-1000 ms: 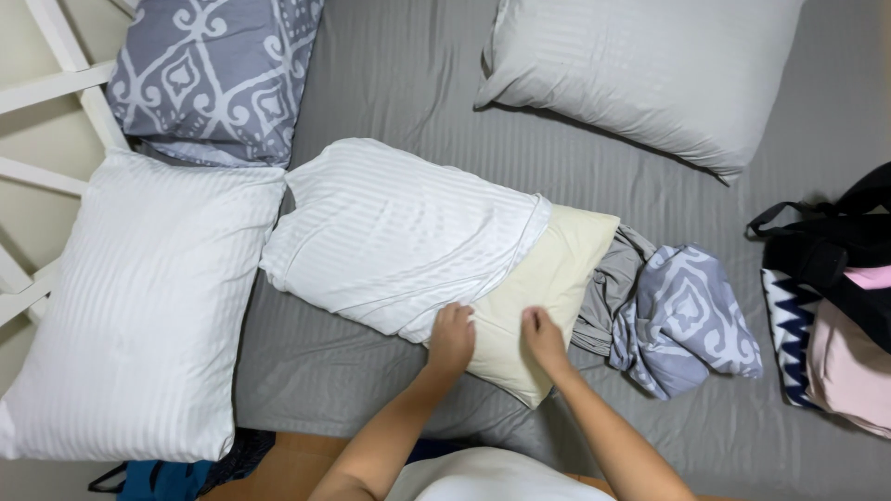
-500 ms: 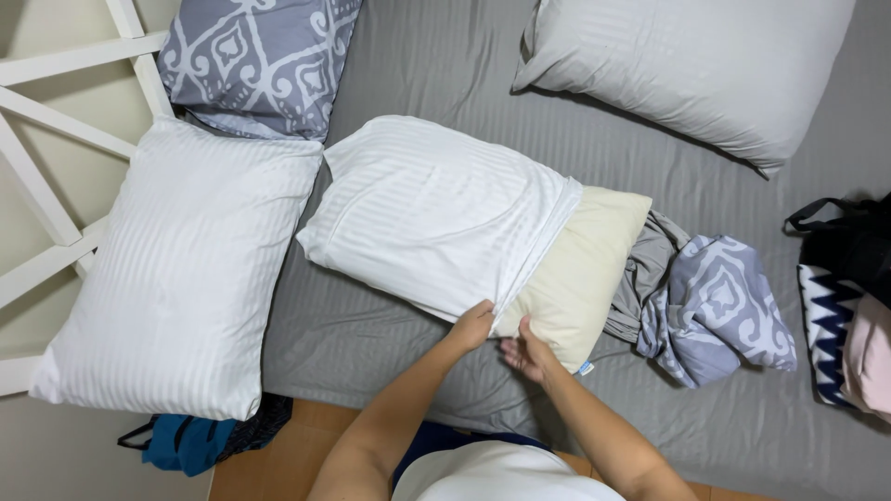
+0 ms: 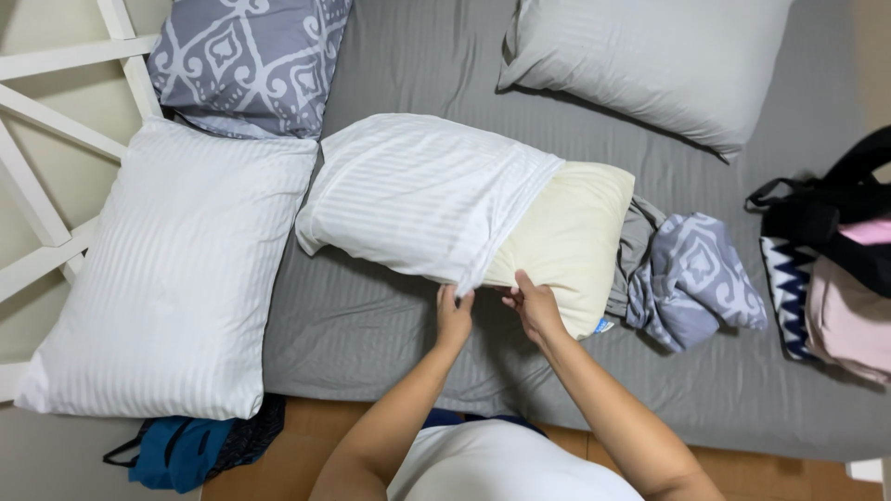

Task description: The person places a pillow on the bed, retrieves a white pillowcase from a nearby shelf, and inserts the pillow into the case. They then adjust and smooth the pillowcase to fit the pillow properly.

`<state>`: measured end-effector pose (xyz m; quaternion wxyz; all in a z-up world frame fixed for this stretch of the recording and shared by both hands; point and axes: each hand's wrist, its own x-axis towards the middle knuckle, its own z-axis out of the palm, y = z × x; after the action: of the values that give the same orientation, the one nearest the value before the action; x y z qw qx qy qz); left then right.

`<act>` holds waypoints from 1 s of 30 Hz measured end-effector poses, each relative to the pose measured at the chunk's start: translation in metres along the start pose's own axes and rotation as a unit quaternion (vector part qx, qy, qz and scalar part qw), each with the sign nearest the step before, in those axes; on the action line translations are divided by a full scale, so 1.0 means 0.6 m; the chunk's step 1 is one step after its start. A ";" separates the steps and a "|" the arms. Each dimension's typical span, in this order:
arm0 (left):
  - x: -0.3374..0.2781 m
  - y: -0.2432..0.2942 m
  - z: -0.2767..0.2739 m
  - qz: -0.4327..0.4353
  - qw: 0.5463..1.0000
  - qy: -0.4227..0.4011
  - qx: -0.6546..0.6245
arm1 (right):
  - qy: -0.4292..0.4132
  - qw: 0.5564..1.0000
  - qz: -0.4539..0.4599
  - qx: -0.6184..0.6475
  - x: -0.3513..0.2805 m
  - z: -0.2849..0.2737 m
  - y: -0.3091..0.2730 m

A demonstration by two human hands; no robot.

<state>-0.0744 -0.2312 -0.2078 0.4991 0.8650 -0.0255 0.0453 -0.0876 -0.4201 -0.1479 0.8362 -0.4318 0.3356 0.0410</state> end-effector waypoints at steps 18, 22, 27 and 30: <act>0.166 0.356 -0.231 -0.140 0.681 -0.453 -0.558 | -0.052 0.981 -0.035 0.186 -0.243 0.133 -0.191; 0.133 0.302 -0.153 -0.162 0.699 -0.491 -0.495 | 0.027 0.982 -0.079 0.172 -0.255 0.068 -0.137; 0.109 0.331 -0.146 -0.162 0.785 -0.437 -0.408 | 0.158 0.955 -0.175 -0.180 -0.335 0.103 -0.141; 0.100 0.337 -0.139 -0.120 0.823 -0.415 -0.369 | 0.198 0.815 -0.294 -0.459 -0.371 0.130 -0.159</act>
<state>-0.0371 -0.2604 0.0142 0.7251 0.5494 -0.1410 -0.3905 -0.1838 -0.3717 0.0825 0.4289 -0.8421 0.2936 -0.1439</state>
